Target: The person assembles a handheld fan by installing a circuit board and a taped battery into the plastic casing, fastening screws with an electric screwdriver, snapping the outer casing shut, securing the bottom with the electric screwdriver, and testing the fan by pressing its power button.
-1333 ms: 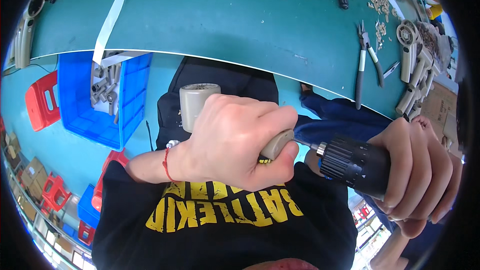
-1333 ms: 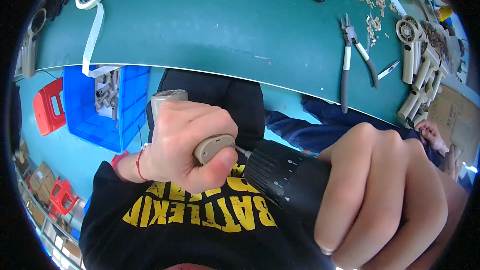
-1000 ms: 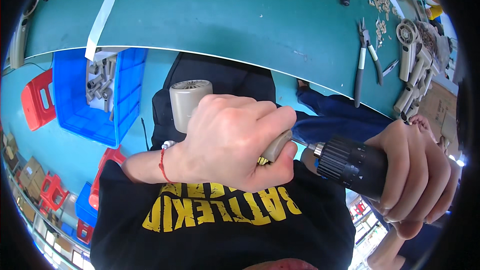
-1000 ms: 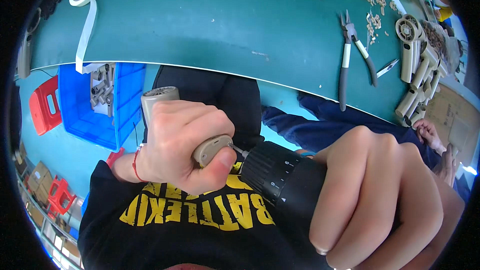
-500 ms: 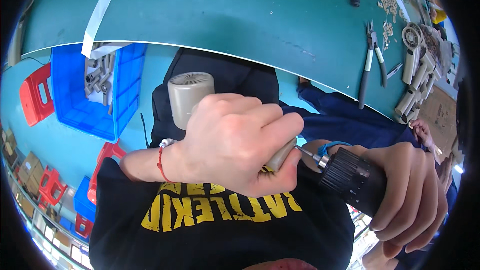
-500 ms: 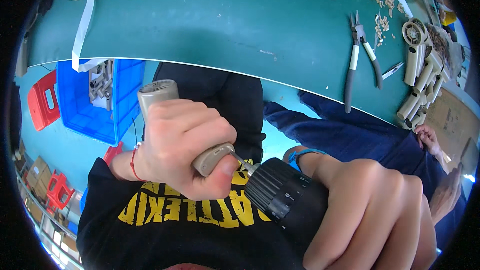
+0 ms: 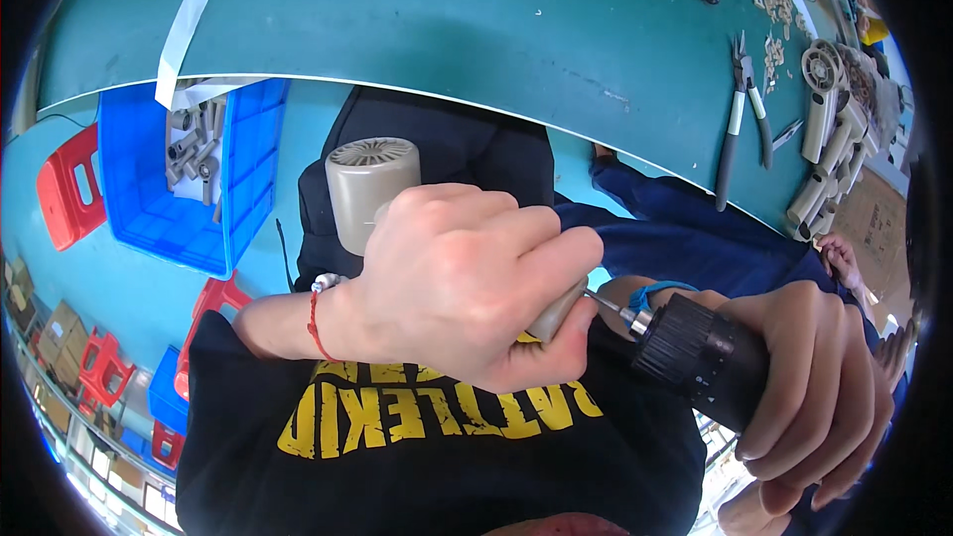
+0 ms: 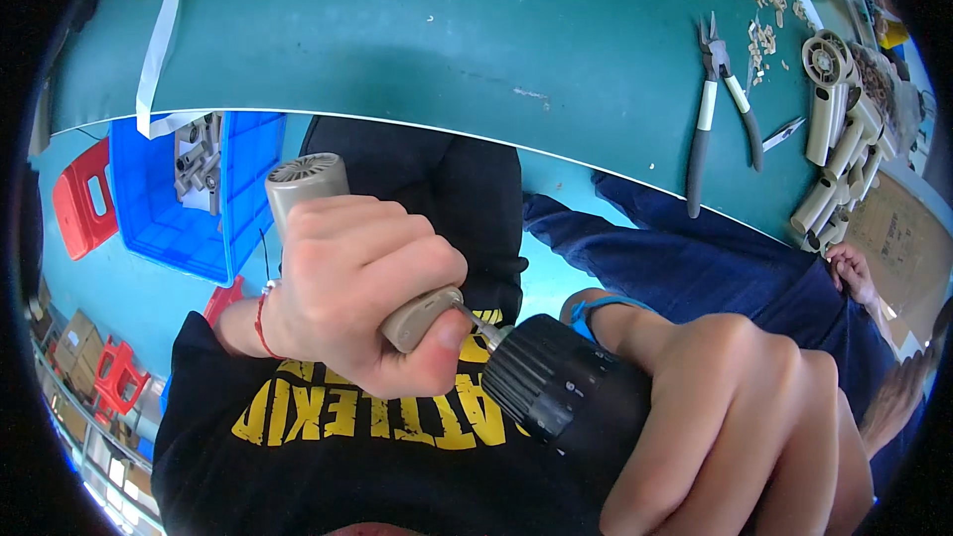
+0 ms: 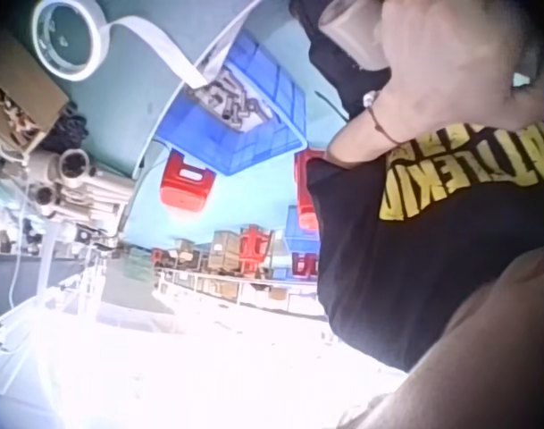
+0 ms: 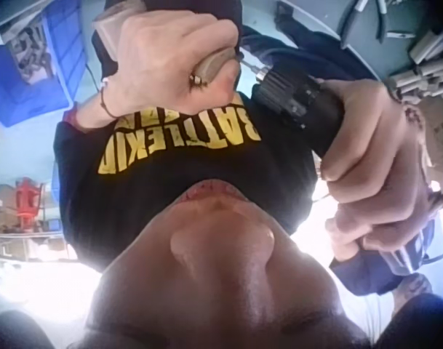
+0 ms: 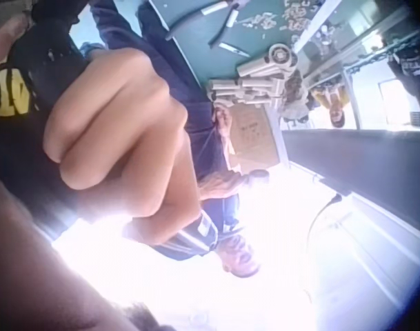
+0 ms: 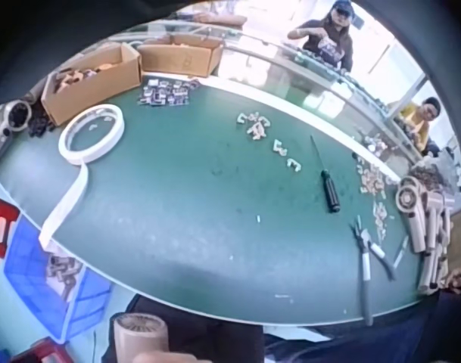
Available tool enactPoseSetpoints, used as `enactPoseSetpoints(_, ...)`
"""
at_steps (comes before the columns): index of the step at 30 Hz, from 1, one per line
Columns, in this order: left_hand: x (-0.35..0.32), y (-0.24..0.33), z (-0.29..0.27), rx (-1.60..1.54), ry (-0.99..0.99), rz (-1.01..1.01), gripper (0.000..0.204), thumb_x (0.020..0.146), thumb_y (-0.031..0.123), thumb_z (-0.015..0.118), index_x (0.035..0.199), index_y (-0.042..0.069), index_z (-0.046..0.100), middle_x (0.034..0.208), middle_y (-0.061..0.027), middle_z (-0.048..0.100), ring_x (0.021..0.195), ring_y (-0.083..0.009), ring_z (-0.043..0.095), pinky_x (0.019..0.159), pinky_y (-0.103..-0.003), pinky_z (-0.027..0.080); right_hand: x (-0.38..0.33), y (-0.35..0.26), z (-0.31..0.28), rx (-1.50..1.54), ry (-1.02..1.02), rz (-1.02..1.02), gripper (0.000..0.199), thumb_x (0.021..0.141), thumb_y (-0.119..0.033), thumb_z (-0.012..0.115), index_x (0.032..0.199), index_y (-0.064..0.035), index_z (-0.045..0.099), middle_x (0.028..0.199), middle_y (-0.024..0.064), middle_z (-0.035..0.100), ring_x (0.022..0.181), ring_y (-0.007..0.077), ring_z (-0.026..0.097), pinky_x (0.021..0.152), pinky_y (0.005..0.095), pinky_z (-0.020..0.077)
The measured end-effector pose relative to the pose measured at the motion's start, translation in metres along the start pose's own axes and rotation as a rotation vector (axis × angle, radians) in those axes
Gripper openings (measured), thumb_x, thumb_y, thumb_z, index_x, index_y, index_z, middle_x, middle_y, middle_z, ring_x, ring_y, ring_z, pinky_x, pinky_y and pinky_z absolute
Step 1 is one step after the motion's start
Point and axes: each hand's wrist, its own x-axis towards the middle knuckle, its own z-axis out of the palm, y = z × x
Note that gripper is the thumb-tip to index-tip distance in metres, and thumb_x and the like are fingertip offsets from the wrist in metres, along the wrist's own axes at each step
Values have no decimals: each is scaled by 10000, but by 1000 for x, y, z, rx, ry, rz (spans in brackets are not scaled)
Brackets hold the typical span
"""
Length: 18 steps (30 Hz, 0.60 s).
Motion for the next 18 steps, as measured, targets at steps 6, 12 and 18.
enactPoseSetpoints(6, -4, 0, 1, -24, -29, -3, 146, 650, 180, 650, 690, 68, 565, 564, -46, 499, 444, -223, 501, 426, -329, 394, -4, 9, 4, 31, 18, -9, 112, 802, -99, 801, 831, -73, 696, 685, 74, 692, 566, 184, 685, 530, 286, 595)
enactPoseSetpoints(12, -1, 0, -1, -21, -35, 0, 145, 661, 182, 641, 692, 63, 563, 566, -53, 499, 442, -226, 500, 426, -329, 394, -3, 14, 2, 61, 33, -17, 129, 791, -91, 808, 846, -68, 693, 684, 73, 688, 552, 180, 678, 526, 283, 595)
enactPoseSetpoints(18, 1, 0, -1, -22, -47, -14, 144, 666, 178, 646, 692, 65, 560, 566, -50, 501, 443, -229, 503, 427, -328, 395, -2, 17, -3, 87, 35, -28, 150, 780, -84, 814, 861, -63, 690, 682, 72, 685, 538, 176, 671, 523, 281, 596)
